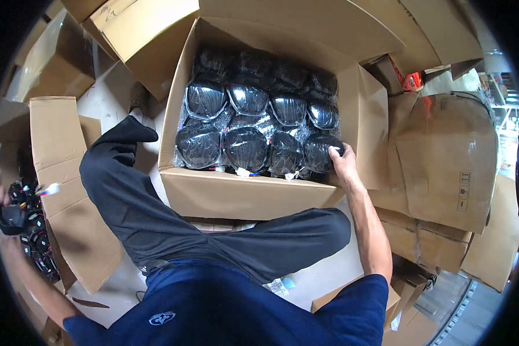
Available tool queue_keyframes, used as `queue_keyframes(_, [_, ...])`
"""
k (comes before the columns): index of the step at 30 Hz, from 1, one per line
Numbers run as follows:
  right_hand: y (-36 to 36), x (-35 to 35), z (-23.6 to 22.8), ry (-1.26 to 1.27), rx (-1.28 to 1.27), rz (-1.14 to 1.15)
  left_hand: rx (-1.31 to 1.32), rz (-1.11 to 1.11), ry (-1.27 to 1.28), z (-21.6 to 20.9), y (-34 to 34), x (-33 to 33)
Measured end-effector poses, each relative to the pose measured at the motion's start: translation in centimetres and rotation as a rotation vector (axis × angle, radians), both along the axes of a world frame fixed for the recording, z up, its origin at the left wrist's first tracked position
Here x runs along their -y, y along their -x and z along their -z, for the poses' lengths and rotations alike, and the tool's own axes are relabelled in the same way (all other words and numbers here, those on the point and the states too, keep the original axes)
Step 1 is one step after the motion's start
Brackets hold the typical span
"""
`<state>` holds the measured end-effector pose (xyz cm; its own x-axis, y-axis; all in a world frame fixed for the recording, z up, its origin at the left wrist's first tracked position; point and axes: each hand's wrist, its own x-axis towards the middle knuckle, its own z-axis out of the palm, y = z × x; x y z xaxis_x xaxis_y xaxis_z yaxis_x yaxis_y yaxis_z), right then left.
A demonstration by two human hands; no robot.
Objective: The person packs plastic automotive or electronic components by hand, transferring them from a large storage bin into smaller cardboard boxes with bubble wrap.
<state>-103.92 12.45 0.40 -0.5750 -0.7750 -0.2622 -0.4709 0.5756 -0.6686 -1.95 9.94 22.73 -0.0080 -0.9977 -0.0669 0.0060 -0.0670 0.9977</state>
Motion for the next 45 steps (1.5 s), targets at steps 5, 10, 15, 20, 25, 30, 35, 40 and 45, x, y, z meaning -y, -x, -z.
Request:
queue_keyframes(5, [-2.3, 1.0, -3.9, -0.396, -0.248, -0.325, 0.848, -0.167, -0.185, 2.0, -16.5, -2.8])
queue_keyframes(10, [-5.0, 1.2, -5.3, -0.476, -0.704, -0.677, 1.316, -0.355, -0.306, 7.1, -17.1, -2.5])
queue_keyframes(15, [-2.3, -0.4, -3.7, -0.382, -0.616, -0.732, 1.395, -0.339, -0.312, 21.5, -10.4, -3.4])
queue_keyframes(20, [-3.1, -6.6, -8.3, 0.444, -0.388, -0.337, 1.422, -0.202, -0.223, 16.9, -8.3, -2.4])
queue_keyframes(25, [6.3, -21.6, 3.2, 0.428, -0.357, 0.6, 1.323, -0.581, -0.203, 7.9, -5.1, 3.0])
queue_keyframes(30, [5.4, -25.2, 22.4, -0.138, -0.311, 0.403, 1.308, -0.442, 0.075, 4.6, 2.3, 8.7])
queue_keyframes(35, [6.8, -23.8, 29.3, -0.219, -0.626, 0.215, 1.257, -0.139, 0.198, 3.1, 19.1, 12.0])
queue_keyframes(40, [7.4, -22.1, 28.4, -0.262, -0.437, 0.163, 1.241, -0.029, 0.355, -1.5, 35.3, 10.1])
queue_keyframes(45, [6.6, -25.1, 30.1, -0.262, -0.477, 0.092, 1.036, 0.225, 0.45, 2.9, 42.5, 9.9])
